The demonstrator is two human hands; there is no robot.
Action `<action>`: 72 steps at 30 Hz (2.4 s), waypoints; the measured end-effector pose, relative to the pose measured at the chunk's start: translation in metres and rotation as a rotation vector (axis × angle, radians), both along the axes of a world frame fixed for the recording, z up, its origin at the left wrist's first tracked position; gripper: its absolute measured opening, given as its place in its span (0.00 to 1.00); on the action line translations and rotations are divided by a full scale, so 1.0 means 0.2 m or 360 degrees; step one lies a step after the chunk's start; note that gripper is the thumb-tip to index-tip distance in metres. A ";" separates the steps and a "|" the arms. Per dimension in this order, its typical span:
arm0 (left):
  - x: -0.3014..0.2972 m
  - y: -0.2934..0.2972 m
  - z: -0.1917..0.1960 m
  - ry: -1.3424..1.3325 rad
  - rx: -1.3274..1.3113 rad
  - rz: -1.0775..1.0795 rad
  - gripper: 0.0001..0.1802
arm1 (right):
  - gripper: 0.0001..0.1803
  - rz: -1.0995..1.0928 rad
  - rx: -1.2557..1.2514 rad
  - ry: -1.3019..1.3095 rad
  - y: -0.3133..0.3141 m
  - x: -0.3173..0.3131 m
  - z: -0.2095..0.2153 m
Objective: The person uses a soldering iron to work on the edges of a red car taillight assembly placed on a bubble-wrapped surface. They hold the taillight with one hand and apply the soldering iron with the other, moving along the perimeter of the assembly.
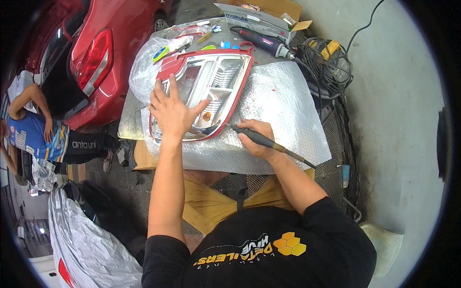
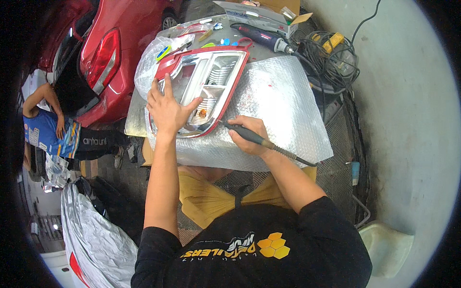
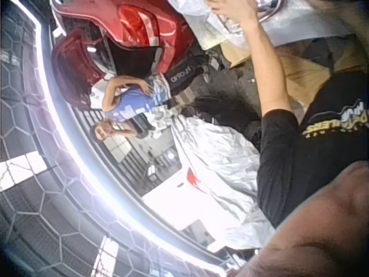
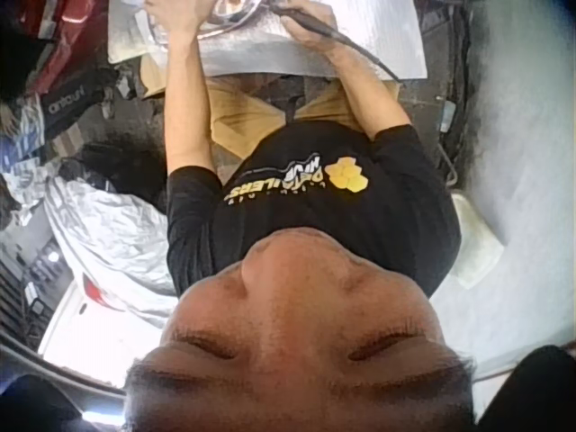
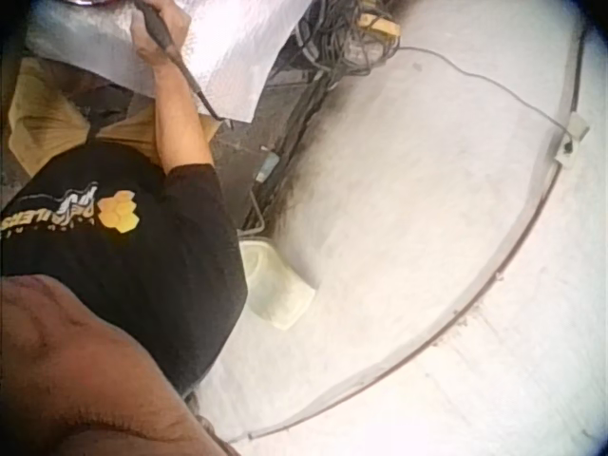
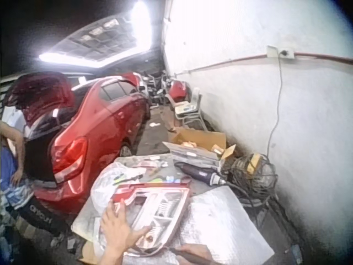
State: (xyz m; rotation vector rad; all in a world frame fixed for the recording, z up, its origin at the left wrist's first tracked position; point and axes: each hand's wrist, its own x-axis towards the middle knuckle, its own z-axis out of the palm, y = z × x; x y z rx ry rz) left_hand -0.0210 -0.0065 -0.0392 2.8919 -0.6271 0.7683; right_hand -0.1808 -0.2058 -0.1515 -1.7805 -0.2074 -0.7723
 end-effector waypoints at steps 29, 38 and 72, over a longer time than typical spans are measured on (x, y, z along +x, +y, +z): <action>0.01 0.00 -0.02 -0.0057 0.0022 -0.0050 0.68 | 0.13 -0.0092 0.0116 0.0056 0.01 -0.02 -0.01; 0.00 -0.01 0.00 -0.0053 0.0039 -0.0014 0.67 | 0.14 -0.0139 0.0337 0.0197 0.00 -0.01 0.01; 0.01 -0.01 -0.02 -0.0046 0.0033 -0.0022 0.68 | 0.14 -0.0076 -0.0081 -0.0100 0.00 0.01 0.01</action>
